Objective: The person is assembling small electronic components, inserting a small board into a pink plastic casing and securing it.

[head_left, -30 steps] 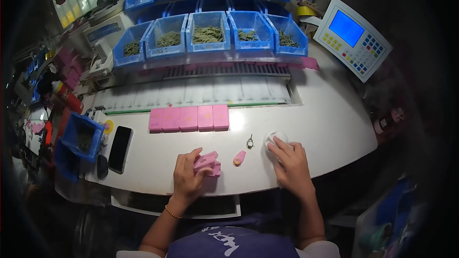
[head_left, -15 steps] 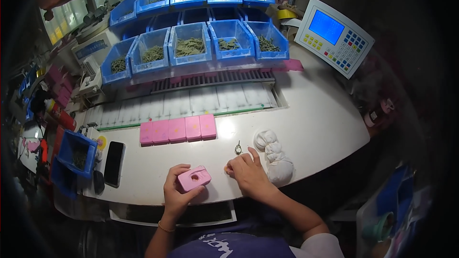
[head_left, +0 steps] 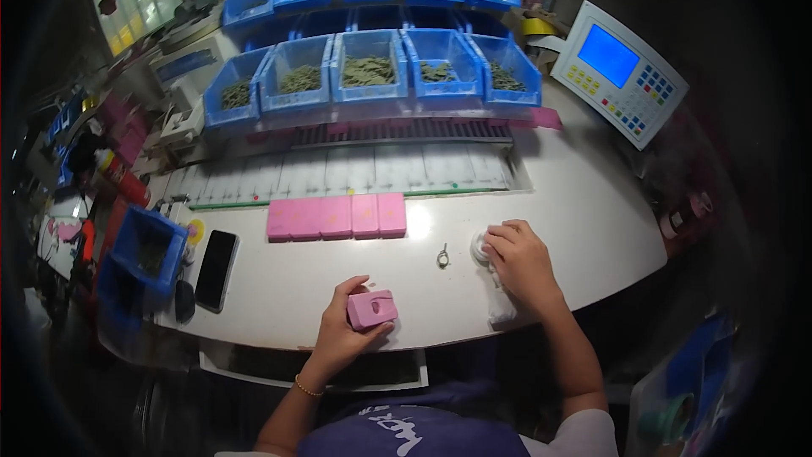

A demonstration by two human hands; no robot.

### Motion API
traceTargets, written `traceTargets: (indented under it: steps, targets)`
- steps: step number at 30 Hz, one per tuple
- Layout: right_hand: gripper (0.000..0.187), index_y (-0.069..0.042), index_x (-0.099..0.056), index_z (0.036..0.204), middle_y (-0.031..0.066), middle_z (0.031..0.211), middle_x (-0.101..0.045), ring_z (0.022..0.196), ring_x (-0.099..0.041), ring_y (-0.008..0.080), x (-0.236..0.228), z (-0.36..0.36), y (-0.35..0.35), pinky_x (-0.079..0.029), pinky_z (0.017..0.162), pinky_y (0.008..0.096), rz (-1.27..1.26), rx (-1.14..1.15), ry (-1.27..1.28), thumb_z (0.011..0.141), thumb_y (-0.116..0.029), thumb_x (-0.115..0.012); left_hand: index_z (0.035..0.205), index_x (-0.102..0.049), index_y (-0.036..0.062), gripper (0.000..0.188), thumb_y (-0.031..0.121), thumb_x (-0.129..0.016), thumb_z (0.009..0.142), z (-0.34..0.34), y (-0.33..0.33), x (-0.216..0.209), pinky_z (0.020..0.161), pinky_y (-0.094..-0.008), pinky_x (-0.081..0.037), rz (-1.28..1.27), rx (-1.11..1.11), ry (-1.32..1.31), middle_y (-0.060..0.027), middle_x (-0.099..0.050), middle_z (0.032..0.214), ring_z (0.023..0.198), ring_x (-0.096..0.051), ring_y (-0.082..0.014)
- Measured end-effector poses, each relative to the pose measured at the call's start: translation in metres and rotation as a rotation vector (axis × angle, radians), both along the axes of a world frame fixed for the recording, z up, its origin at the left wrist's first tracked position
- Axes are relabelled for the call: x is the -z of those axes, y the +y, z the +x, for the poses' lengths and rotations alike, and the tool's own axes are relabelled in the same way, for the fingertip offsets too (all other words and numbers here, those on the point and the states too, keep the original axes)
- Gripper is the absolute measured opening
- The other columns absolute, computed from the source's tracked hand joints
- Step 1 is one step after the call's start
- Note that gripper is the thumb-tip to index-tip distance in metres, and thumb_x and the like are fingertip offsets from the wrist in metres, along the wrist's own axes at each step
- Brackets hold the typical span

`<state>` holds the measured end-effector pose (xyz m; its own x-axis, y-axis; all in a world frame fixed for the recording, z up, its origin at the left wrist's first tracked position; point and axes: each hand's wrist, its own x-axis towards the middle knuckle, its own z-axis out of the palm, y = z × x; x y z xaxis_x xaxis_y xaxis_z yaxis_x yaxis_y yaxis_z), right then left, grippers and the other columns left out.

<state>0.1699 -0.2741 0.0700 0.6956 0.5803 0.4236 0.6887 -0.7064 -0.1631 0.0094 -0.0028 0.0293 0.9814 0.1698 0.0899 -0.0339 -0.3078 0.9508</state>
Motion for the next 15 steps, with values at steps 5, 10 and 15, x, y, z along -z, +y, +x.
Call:
traceTargets:
  steps: [5, 10, 15]
  targets:
    - [0.02, -0.002, -0.072, 0.106, 0.0131, 0.102, -0.069, 0.096, -0.065, 0.0207, 0.015, 0.023, -0.012, -0.05, 0.088, 0.0291, 0.606, 0.103, 0.622, 0.087, -0.005, -0.068, 0.136, -0.042, 0.0052, 0.076, 0.004, -0.081, 0.07, -0.004, 0.011, -0.001, 0.097, -0.034, -0.048, -0.06, 0.077, -0.005, -0.012, -0.057, 0.115, 0.108, -0.059, -0.0217]
    - [0.028, -0.002, -0.069, 0.117, 0.0163, 0.111, -0.068, 0.097, -0.066, 0.0237, 0.017, 0.016, -0.009, -0.051, 0.089, 0.0311, 0.485, 0.118, 0.57, 0.089, -0.01, -0.066, 0.132, -0.046, 0.0053, 0.065, -0.001, -0.071, 0.072, -0.006, 0.015, 0.005, 0.096, -0.0346, -0.05, -0.028, 0.096, -0.033, -0.0153, -0.061, 0.12, 0.112, -0.062, -0.0258]
    - [0.03, -0.002, -0.07, 0.116, 0.0161, 0.113, -0.068, 0.097, -0.063, 0.0235, 0.023, 0.012, -0.013, -0.05, 0.087, 0.0316, 0.624, 0.164, 0.652, 0.088, -0.012, -0.069, 0.127, -0.048, 0.0043, 0.059, -0.006, -0.067, 0.072, -0.003, 0.014, 0.006, 0.098, -0.0355, -0.049, -0.096, 0.124, -0.052, -0.0156, -0.062, 0.122, 0.113, -0.062, -0.0264]
